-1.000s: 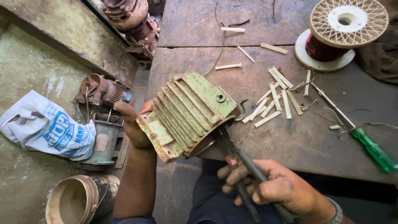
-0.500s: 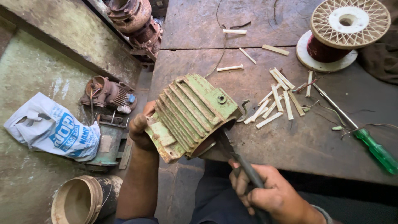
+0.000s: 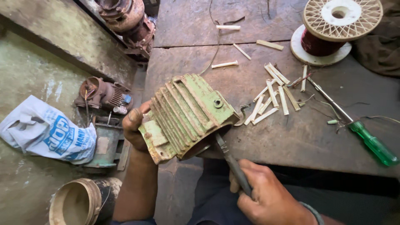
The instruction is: The person uses pliers to pull out wooden wedges from the stator slots of an electric motor and then handles the motor by hand.
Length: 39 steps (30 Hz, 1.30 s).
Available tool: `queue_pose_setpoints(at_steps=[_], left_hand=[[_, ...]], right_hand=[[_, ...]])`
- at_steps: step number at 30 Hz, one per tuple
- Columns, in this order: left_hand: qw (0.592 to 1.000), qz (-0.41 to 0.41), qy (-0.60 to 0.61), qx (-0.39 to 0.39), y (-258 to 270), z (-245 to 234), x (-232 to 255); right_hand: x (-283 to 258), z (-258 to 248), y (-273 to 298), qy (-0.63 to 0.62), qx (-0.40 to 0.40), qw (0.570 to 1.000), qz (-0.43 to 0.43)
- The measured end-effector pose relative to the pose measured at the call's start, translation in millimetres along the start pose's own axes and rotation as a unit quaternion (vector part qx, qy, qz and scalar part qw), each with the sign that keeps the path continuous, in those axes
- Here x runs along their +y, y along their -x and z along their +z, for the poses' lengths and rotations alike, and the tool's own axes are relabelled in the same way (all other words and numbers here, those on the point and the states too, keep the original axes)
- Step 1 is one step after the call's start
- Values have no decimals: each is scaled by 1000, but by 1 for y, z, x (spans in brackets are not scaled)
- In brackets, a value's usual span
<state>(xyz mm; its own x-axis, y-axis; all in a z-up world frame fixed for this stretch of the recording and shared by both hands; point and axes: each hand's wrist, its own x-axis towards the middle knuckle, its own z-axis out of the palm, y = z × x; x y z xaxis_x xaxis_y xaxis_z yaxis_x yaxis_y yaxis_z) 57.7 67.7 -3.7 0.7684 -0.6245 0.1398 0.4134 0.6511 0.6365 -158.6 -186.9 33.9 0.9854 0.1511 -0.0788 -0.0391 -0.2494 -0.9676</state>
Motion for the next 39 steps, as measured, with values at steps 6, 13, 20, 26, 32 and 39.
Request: queue_pose_setpoints(at_steps=[6,13,20,26,32,39], left_hand=[[1000,4,8,-3,1,7,0],[1000,-18,17,-15,2,-1,4],[998,-31,36,-43,0,-21,2],[998,-12,40,-49,4,-29,2],[998,-41,-18,-43,-1,-13,7],[997,-13,-71,-18,-2,-8,9]], right_hand=[[-4,-5,-10,-283,-104,954,-10],[-23,15,-29,-422,-137,894,55],[-20,12,-39,-550,-157,818,57],[-12,4,-39,-515,-140,837,125],[3,-20,7,-421,-228,871,110],[1,-23,12,-426,-105,885,157]])
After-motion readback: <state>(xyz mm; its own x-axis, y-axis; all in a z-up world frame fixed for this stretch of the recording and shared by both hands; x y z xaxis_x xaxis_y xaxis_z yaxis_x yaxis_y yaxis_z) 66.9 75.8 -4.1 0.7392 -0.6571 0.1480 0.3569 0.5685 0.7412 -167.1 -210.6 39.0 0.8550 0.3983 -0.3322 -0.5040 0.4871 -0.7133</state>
